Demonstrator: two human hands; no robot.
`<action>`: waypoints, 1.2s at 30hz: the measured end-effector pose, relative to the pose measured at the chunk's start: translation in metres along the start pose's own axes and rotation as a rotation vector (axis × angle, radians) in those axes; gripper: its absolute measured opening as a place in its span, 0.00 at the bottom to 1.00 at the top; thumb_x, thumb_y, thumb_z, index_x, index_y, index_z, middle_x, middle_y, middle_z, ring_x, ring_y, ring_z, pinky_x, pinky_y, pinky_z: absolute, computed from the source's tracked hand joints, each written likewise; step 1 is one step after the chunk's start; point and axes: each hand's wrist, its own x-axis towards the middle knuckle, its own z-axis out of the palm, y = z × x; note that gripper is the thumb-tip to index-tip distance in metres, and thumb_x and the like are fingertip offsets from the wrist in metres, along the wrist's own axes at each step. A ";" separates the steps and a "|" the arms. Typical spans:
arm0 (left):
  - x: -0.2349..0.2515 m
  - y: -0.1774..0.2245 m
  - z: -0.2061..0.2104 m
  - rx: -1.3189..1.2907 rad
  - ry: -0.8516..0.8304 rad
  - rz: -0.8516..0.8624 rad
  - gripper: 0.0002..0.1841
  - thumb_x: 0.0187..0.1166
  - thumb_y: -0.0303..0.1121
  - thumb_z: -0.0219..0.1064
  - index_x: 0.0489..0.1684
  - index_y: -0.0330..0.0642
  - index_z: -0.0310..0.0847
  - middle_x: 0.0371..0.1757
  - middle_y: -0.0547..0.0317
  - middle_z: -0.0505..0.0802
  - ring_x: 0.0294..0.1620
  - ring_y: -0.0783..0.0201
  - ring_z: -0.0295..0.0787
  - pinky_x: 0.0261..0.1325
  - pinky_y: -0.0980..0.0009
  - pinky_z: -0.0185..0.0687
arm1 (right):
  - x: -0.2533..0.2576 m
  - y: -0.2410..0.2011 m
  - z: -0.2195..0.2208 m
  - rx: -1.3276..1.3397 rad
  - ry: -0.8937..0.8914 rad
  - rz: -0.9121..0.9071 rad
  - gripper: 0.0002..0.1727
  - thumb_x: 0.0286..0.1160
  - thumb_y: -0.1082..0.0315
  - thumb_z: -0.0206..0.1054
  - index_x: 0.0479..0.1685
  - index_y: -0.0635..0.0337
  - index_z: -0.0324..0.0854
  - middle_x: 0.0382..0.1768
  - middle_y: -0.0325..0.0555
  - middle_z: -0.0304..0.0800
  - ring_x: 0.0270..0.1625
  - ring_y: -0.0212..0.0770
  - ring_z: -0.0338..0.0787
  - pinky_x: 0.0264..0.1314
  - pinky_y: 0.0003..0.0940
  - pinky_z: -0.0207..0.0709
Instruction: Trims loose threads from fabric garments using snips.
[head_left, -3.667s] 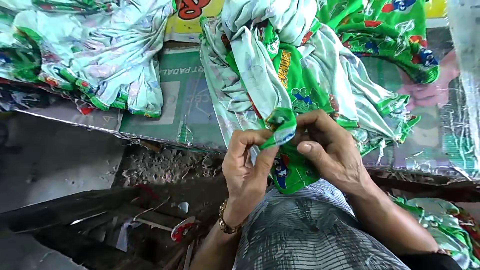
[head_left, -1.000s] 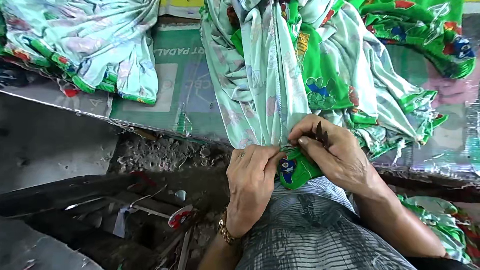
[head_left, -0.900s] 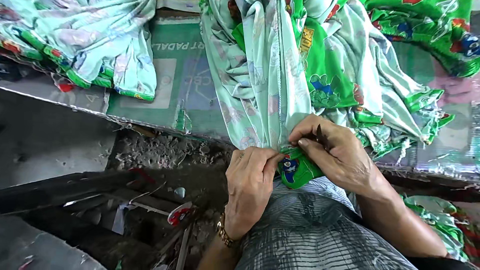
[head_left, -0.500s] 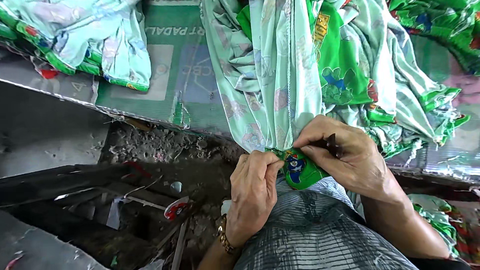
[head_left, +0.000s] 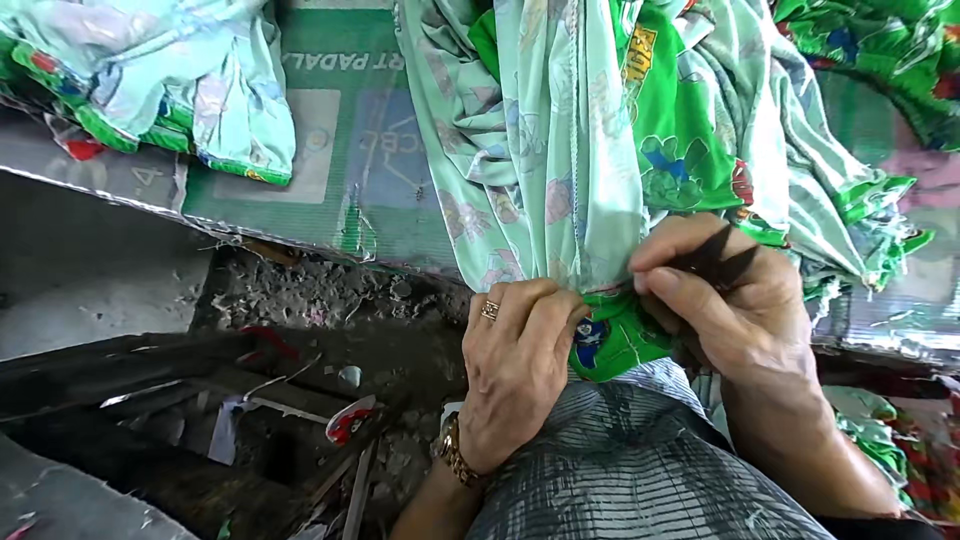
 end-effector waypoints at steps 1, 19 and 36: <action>-0.001 0.000 -0.002 -0.032 0.018 0.002 0.04 0.83 0.34 0.69 0.42 0.46 0.88 0.46 0.61 0.91 0.53 0.66 0.85 0.57 0.68 0.77 | -0.003 -0.002 -0.004 0.003 -0.007 -0.030 0.07 0.85 0.65 0.64 0.52 0.53 0.84 0.37 0.30 0.86 0.27 0.20 0.79 0.25 0.14 0.76; 0.012 0.006 -0.009 -0.222 0.006 0.010 0.09 0.88 0.37 0.63 0.43 0.46 0.88 0.46 0.66 0.95 0.55 0.73 0.88 0.65 0.70 0.78 | -0.036 -0.009 -0.020 -0.449 -0.129 -0.268 0.16 0.84 0.52 0.68 0.47 0.57 0.85 0.37 0.39 0.85 0.35 0.24 0.81 0.35 0.16 0.73; 0.032 0.026 -0.010 -0.931 -0.111 -0.292 0.10 0.91 0.37 0.58 0.40 0.46 0.82 0.32 0.71 0.85 0.34 0.81 0.83 0.41 0.82 0.84 | 0.000 -0.008 0.004 -0.275 0.060 -0.386 0.21 0.75 0.52 0.76 0.53 0.58 0.80 0.44 0.35 0.79 0.39 0.19 0.77 0.39 0.11 0.73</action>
